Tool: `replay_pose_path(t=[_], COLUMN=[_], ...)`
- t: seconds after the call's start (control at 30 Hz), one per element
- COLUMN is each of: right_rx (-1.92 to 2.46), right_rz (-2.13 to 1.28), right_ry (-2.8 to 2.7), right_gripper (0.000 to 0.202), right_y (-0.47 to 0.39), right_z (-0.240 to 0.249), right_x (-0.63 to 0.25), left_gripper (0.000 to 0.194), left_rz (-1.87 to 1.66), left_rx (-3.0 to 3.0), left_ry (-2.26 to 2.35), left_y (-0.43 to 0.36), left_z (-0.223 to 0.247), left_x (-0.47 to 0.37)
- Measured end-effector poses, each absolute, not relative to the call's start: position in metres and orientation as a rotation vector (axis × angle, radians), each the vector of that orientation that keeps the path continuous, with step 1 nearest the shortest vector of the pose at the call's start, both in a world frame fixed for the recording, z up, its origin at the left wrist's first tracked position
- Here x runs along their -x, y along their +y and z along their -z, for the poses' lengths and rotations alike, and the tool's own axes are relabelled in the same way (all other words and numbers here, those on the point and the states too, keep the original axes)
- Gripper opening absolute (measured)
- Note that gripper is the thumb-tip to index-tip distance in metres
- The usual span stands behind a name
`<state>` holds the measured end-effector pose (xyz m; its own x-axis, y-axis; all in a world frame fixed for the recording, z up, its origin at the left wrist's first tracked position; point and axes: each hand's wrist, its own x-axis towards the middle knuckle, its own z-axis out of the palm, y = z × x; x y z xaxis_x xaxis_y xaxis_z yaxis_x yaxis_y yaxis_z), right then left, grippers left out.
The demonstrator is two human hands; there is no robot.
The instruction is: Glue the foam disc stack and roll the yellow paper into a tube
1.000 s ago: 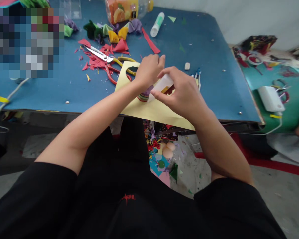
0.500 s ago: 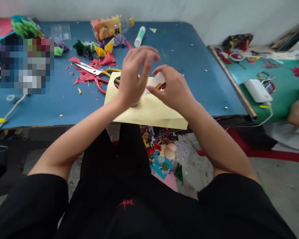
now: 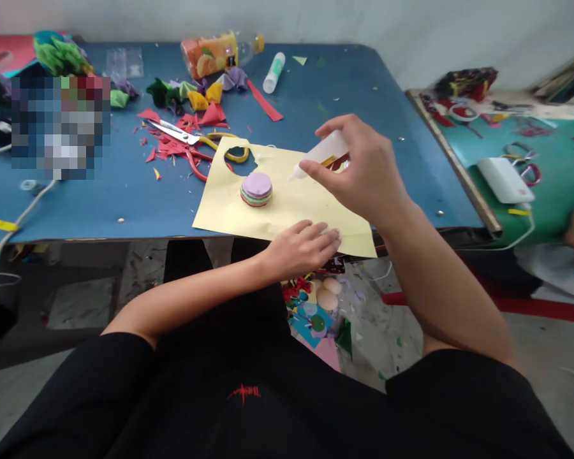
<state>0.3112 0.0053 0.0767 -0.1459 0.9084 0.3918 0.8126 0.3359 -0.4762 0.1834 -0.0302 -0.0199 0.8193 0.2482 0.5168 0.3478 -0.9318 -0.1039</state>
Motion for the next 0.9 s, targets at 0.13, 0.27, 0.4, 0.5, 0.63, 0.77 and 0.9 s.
replay_pose_path(t=[0.13,0.27,0.4,0.5,0.63,0.77,0.9], right_rx=[1.487,1.454,1.463,1.464,1.412,1.306,1.249], right_rz=[-0.239,-0.289,-0.280,-0.313,-0.530,-0.971,-1.300], right_ry=[-1.967,-1.965,-1.909,-1.817,-1.558,-1.276,-1.262], right_gripper=[0.032,0.031,0.030,0.032,0.040,0.043,0.043], right_y=[0.004,0.000,-0.003,0.000,0.009,0.017,0.019], right_z=[-0.078,-0.076,-0.073,-0.064,-0.045,-0.032,-0.025], right_x=[-0.312,-0.313,-0.315,-0.318,-0.320,-0.319,-0.317], left_gripper=[0.029,0.031,0.032,0.034,0.046,0.039,0.060], left_rz=[0.804,0.873,0.962,1.017,1.129,1.877,2.567], left_rx=[2.900,2.947,3.026,3.096,3.249,3.206,2.918], left_ry=[-0.247,-0.169,-0.332,-0.553,-0.734,-1.079,-1.644], left_y=[-0.028,-0.033,-0.040,-0.042,-0.038,-0.019,0.024], left_z=[0.020,0.015,0.007,0.006,0.006,-0.013,-0.041], left_x=[-0.159,-0.116,-0.066,-0.032,-0.003,0.000,-0.016])
